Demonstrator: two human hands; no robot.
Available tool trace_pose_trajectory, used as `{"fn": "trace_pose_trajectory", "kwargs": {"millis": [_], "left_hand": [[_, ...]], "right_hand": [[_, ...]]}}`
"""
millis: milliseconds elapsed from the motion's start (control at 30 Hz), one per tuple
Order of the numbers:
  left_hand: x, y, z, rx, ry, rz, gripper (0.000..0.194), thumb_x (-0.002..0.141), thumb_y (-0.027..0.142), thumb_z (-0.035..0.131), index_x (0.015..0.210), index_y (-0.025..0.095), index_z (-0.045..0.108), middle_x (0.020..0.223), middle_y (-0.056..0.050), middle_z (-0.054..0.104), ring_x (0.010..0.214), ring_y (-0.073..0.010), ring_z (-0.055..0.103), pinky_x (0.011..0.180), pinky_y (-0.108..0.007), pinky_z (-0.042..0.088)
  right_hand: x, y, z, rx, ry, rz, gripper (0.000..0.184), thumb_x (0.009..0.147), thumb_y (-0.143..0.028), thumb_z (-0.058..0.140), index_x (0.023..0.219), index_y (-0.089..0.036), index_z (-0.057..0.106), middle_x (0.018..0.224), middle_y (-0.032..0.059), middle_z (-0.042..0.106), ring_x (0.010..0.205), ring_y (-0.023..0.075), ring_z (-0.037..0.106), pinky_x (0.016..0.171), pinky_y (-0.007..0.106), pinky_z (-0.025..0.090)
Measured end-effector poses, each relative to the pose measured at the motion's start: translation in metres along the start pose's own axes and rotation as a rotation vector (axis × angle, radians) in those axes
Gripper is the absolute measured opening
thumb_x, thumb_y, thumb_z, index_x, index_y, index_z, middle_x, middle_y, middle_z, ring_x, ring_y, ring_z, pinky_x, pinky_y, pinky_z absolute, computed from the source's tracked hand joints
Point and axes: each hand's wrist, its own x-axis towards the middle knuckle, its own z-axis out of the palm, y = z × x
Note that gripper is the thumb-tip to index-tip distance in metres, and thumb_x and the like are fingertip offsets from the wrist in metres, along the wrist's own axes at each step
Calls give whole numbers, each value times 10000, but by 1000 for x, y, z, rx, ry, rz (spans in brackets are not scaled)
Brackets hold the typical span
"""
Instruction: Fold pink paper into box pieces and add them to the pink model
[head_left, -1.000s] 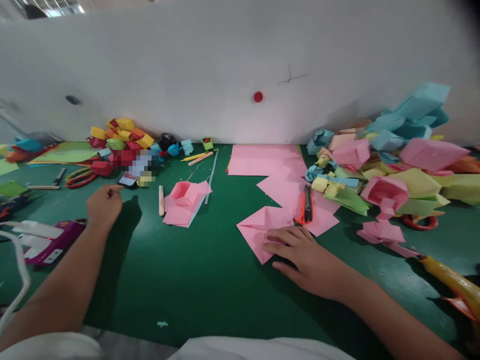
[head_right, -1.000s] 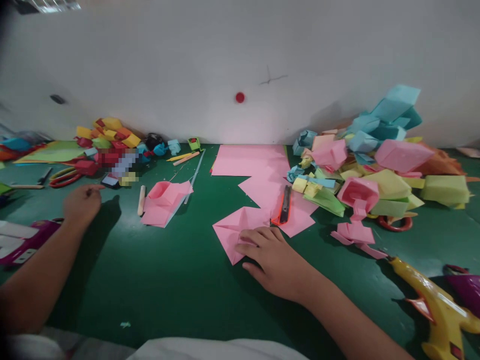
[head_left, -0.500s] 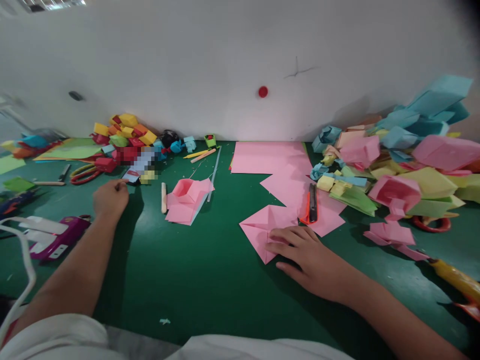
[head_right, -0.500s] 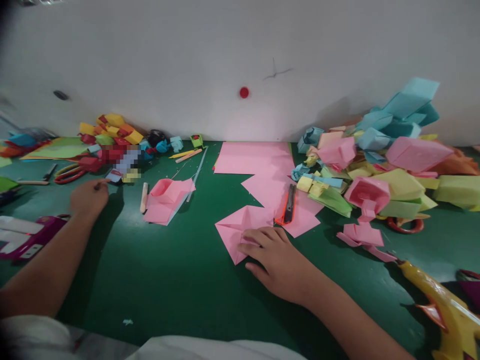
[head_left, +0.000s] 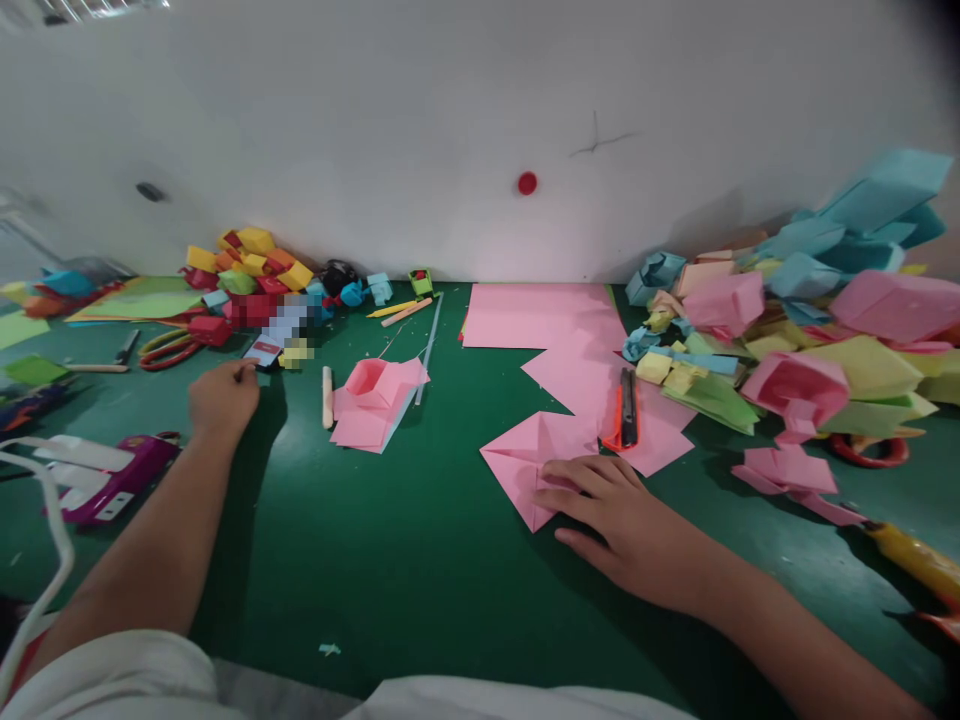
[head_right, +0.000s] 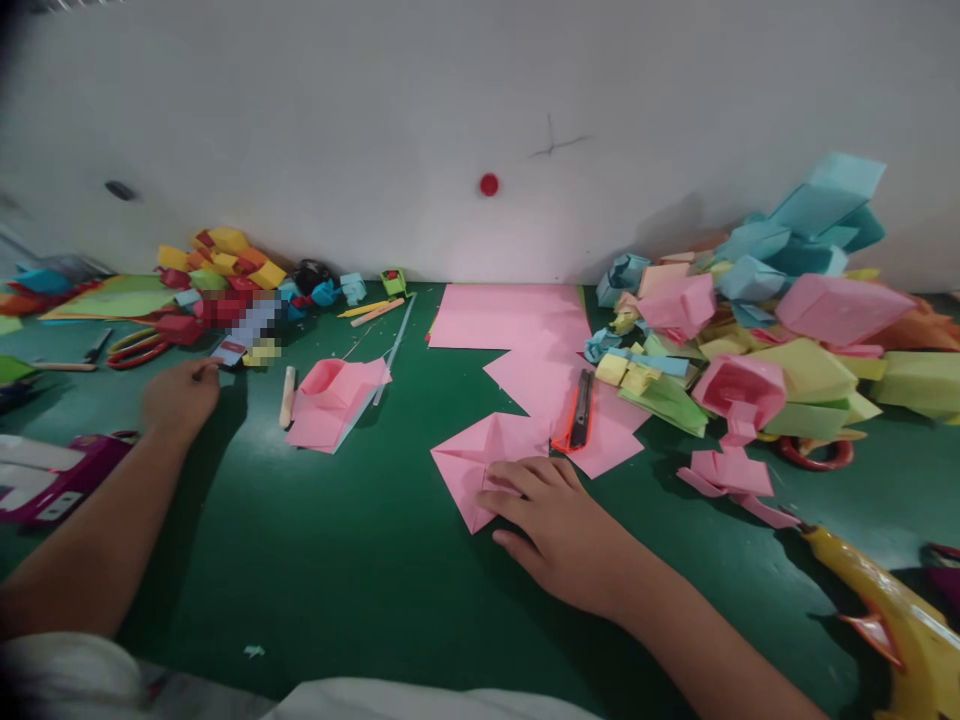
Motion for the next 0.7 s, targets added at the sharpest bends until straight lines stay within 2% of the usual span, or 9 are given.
{"fn": "trace_pose_trajectory", "kwargs": {"millis": [367,567,700], "left_hand": [[5,-6,4,-1,-3,34,391,969,293,462,1267,204,698,1178,-107,735,1087,-256,645,959,-353,468],[7,-9,7,15,-7,28,383,967,286,479,1264,200,704,1171,-123,735,1071,-281,649,953,-388,474],[9,-10,9,20,-15,28,380,965,284,489,1271,208,701,1191,-111,733,1099,-270,642,950,-373,470]], "right_hand": [[0,2,1,5,-11,-3,482,984,-295,526,1456,-384,505,1460,57,543,1300,305,475,1073,577,389],[1,1,1,7,-9,-4,486,981,-284,528,1456,-383,501,1457,47,543,1308,292,468,1077,557,389],[0,2,1,9,-14,-13,492,989,-288,519,1470,-384,481,1456,47,539,1306,282,466,1072,549,391]]}}
